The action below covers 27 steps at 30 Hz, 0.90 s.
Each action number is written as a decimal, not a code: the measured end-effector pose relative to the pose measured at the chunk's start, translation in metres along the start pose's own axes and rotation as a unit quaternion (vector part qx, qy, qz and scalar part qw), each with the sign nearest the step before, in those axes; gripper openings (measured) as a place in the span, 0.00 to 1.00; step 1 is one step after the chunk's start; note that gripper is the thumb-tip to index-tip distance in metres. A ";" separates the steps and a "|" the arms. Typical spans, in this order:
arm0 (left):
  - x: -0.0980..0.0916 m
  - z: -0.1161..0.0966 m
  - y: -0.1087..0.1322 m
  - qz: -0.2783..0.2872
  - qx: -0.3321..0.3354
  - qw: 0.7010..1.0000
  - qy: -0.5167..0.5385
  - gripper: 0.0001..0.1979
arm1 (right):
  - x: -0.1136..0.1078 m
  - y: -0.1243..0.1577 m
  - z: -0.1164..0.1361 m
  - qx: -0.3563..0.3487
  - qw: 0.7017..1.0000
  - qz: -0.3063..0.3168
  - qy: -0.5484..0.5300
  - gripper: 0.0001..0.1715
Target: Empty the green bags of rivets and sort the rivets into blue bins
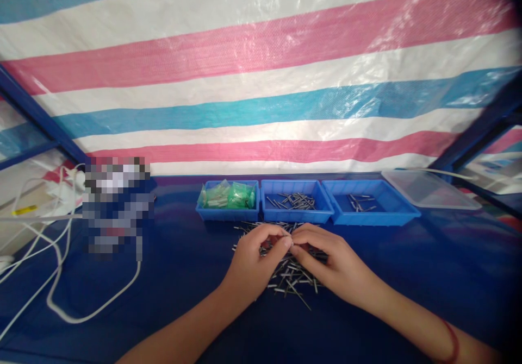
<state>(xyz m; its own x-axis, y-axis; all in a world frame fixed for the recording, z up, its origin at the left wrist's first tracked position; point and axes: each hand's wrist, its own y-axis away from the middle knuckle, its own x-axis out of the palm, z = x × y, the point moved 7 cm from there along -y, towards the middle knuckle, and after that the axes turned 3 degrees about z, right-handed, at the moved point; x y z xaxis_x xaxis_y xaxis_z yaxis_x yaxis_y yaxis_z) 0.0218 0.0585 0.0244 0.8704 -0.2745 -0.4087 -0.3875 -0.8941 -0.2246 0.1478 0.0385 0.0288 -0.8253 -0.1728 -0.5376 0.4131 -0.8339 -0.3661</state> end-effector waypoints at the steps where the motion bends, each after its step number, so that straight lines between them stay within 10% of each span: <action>1: 0.000 0.000 0.000 -0.001 0.001 1.000 -0.002 0.05 | 0.000 0.000 -0.001 0.001 1.000 -0.004 -0.002 0.09; 27: -0.001 -0.009 0.002 0.027 0.083 0.989 -0.118 0.07 | -0.031 0.004 0.003 0.000 0.992 -0.121 0.031 0.04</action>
<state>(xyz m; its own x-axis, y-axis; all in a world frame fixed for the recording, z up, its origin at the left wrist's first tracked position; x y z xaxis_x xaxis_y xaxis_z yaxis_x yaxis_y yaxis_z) 0.0231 0.0538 0.0323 0.7591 -0.2120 -0.6155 -0.4935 -0.8040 -0.3316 0.1739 0.0390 0.0464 -0.8749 0.0660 -0.4798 0.2049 -0.8471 -0.4903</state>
